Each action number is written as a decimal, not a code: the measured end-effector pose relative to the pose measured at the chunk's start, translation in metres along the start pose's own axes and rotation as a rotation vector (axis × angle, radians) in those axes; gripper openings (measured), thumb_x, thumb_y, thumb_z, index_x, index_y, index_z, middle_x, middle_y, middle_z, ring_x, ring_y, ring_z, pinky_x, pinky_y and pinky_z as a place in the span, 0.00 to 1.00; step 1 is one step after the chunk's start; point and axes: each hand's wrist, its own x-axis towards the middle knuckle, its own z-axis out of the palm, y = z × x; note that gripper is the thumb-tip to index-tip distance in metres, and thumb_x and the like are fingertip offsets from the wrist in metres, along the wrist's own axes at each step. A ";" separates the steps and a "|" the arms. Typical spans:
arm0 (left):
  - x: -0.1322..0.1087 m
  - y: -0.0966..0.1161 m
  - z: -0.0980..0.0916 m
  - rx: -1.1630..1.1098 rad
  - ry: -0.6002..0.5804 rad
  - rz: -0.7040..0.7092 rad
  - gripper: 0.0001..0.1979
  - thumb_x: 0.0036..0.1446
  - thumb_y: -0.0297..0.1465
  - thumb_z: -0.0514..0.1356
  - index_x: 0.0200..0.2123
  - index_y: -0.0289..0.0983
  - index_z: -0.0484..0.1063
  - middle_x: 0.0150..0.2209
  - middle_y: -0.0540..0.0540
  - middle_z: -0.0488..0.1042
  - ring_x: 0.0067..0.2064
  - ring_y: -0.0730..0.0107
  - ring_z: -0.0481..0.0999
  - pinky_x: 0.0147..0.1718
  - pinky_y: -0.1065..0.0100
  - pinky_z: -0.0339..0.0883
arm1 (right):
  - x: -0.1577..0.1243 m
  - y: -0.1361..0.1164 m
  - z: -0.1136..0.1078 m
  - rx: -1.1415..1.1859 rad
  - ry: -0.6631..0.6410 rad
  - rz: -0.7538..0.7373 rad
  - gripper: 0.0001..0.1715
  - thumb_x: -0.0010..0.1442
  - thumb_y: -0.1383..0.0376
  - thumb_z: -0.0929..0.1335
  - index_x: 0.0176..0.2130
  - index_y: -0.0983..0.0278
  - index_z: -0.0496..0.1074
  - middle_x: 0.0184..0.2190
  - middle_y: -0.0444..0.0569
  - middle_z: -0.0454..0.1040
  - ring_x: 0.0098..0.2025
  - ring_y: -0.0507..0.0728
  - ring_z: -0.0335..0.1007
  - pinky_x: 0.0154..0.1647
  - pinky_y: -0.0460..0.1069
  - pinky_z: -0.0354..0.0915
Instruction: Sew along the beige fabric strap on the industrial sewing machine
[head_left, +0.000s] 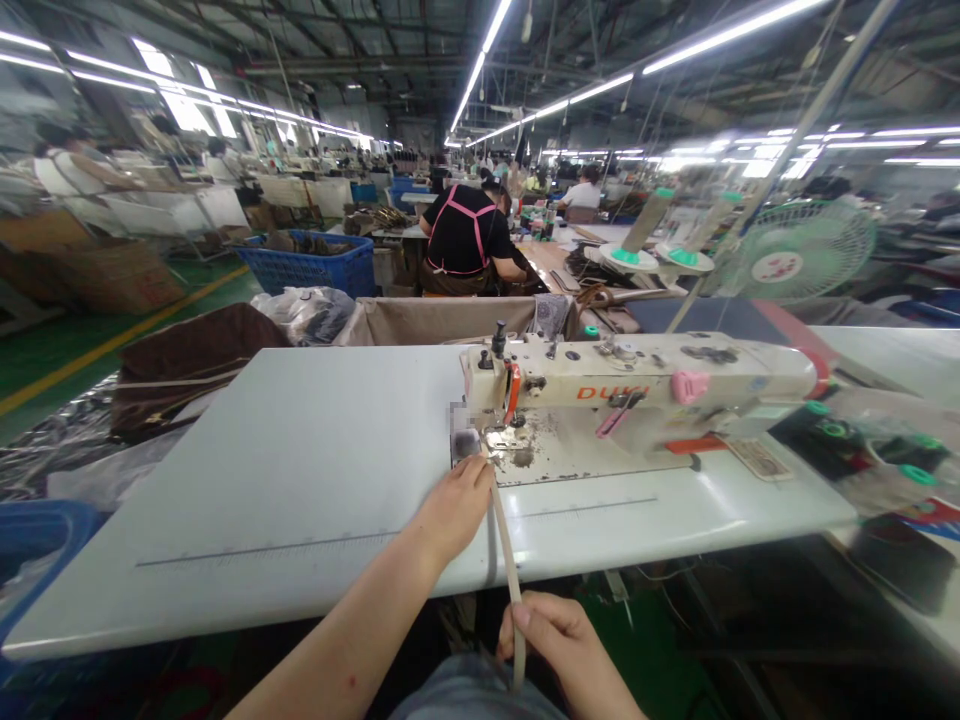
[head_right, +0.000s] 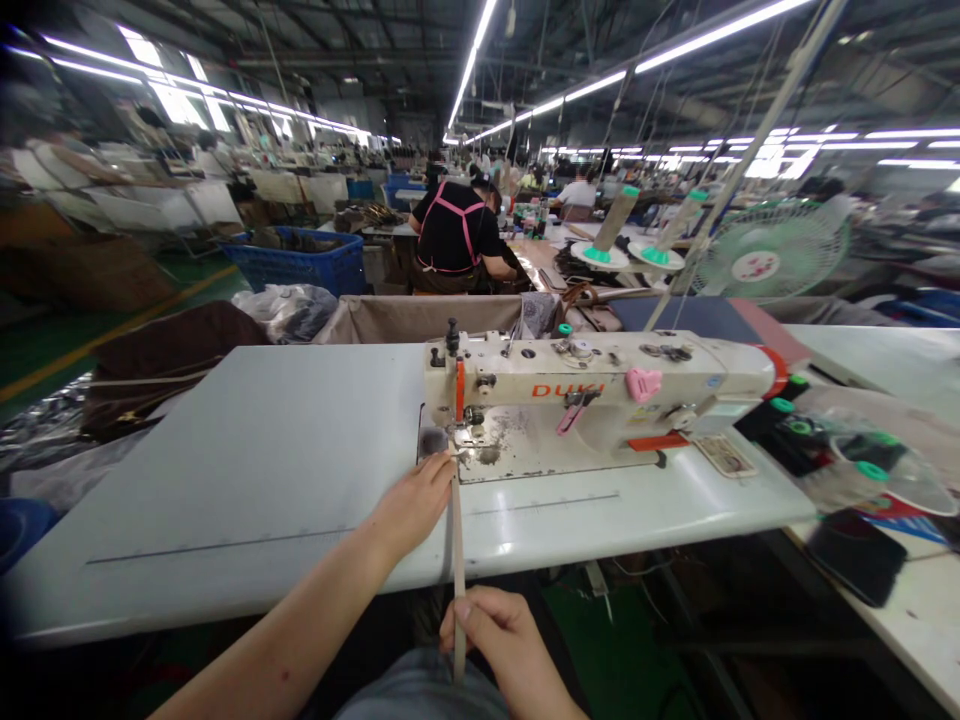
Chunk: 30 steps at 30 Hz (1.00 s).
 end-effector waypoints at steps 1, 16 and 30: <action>0.000 0.000 0.000 0.007 -0.007 0.006 0.16 0.69 0.20 0.51 0.56 0.33 0.70 0.59 0.38 0.75 0.65 0.56 0.73 0.69 0.54 0.65 | 0.000 0.000 0.000 0.003 0.003 0.005 0.32 0.60 0.40 0.75 0.27 0.65 0.83 0.25 0.50 0.79 0.30 0.57 0.72 0.36 0.50 0.67; -0.001 0.001 -0.004 -0.002 -0.016 0.005 0.18 0.66 0.18 0.51 0.56 0.31 0.71 0.58 0.36 0.74 0.65 0.55 0.72 0.69 0.56 0.64 | 0.004 0.000 -0.005 -0.157 -0.082 -0.178 0.25 0.61 0.45 0.76 0.26 0.62 0.82 0.34 0.51 0.78 0.41 0.61 0.75 0.47 0.53 0.67; 0.000 0.002 -0.007 0.006 -0.019 0.002 0.17 0.67 0.19 0.53 0.57 0.29 0.70 0.57 0.37 0.75 0.62 0.53 0.74 0.67 0.57 0.66 | 0.009 0.000 0.004 0.036 0.017 0.027 0.31 0.58 0.39 0.76 0.35 0.65 0.80 0.23 0.47 0.81 0.26 0.54 0.74 0.30 0.47 0.64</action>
